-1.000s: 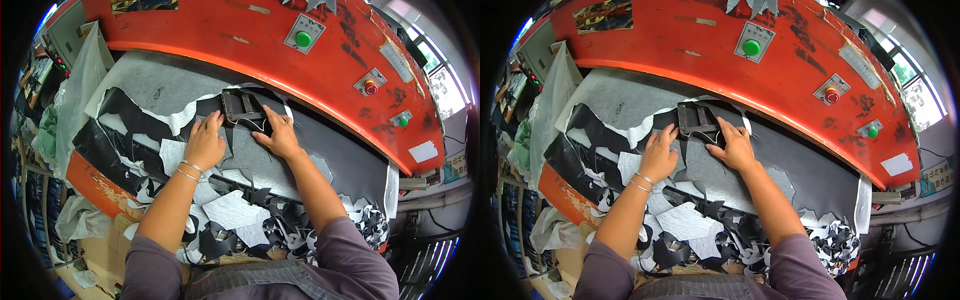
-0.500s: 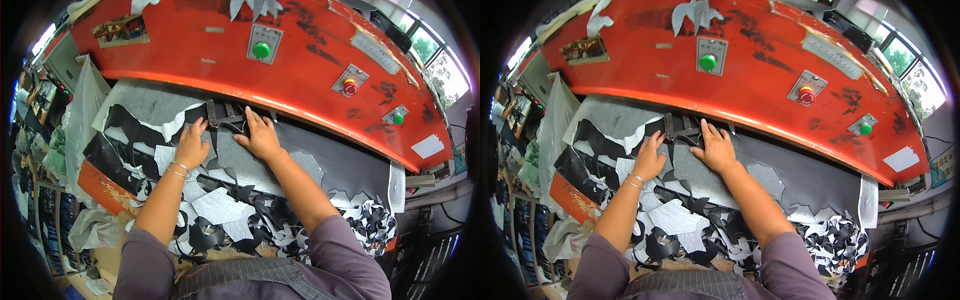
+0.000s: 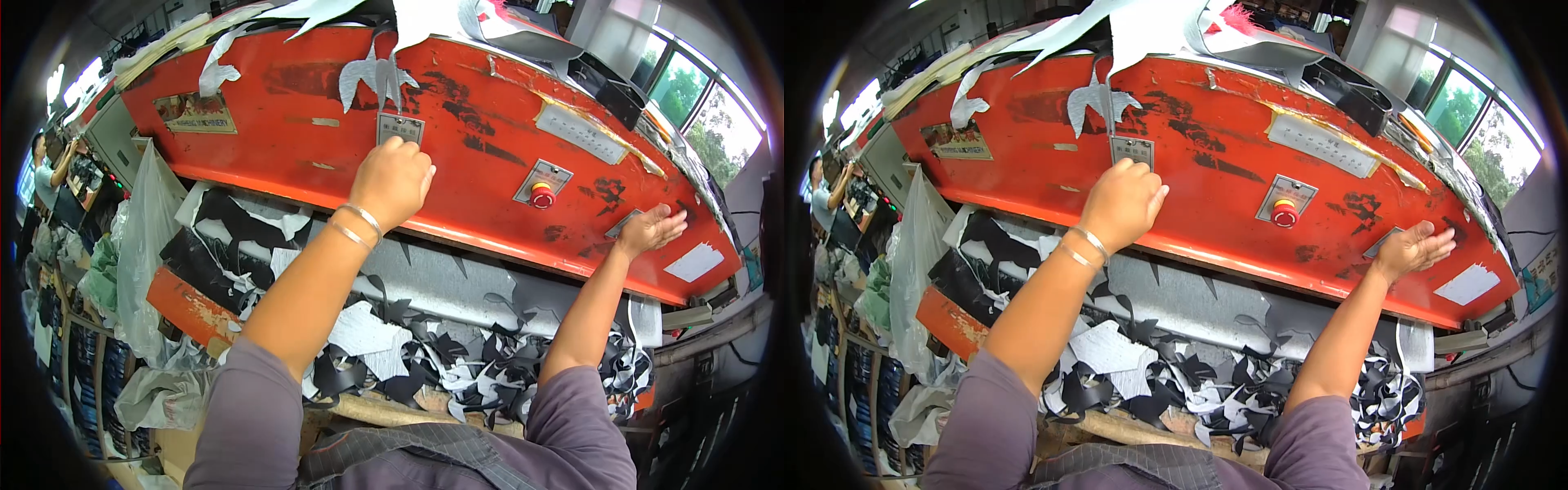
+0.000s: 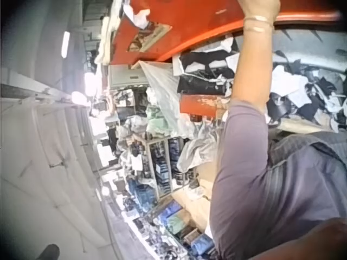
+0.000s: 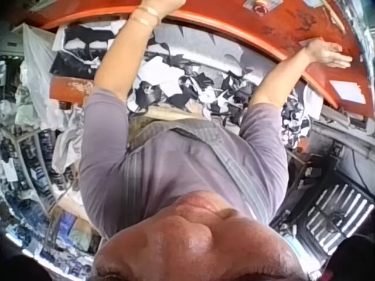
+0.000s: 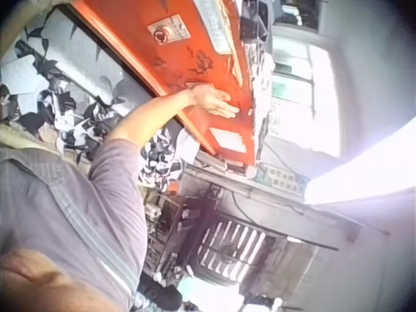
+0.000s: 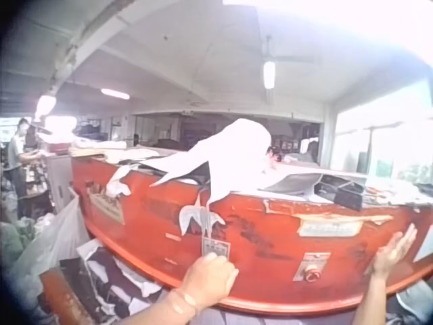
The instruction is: The person is using a die-cutting machine to cut out shoe components from sheets of material.
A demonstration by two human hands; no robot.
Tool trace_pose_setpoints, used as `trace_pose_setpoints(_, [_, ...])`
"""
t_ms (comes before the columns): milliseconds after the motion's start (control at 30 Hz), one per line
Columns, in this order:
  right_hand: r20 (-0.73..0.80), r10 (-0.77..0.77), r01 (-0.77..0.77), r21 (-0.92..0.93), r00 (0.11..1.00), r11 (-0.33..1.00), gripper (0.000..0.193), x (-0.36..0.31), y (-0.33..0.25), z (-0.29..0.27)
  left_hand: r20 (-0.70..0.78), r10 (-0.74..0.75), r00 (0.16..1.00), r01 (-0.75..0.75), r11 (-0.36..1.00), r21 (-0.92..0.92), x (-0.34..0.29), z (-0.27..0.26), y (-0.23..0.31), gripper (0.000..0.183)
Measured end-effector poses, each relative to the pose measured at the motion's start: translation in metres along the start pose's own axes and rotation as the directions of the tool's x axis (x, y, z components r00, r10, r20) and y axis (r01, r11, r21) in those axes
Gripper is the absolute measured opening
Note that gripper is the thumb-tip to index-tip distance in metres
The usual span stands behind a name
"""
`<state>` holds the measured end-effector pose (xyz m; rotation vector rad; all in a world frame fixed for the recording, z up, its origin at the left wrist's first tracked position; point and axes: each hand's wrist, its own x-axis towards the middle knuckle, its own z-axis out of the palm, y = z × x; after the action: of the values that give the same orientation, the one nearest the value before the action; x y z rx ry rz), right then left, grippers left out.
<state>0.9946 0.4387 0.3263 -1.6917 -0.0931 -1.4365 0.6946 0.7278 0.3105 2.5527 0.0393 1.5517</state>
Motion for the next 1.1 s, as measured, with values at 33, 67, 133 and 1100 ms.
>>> trace_pose_setpoints(33, [0.006, -0.036, 0.035, 0.069, 0.999, 0.997, 0.066, -0.005, -0.004, -0.01, 0.042, 0.015, 0.999, -0.016, 1.0, 0.025, -0.006, -0.004, 0.002, 0.023])
trace_pose_setpoints(67, [0.008, -0.071, 0.069, 0.137, 0.997, 0.988, 0.061, -0.011, -0.007, -0.021, 0.044, 0.016, 0.999, -0.017, 0.999, 0.031, -0.018, -0.012, 0.006, 0.023])
trace_pose_setpoints(133, [0.045, -0.137, 0.129, 0.151, 0.99, 0.98, 0.054, -0.02, -0.001, -0.062, 0.172, -0.136, 0.976, 0.165, 0.972, -0.167, -0.04, -0.032, 0.034, 0.025])
trace_pose_setpoints(1100, [0.759, -0.425, -0.048, 0.464, -0.494, 0.885, 0.049, -0.223, -0.167, -0.122, 0.793, -0.226, 0.566, 0.595, 0.778, -0.202, -0.175, -0.11, 0.022, 0.014])
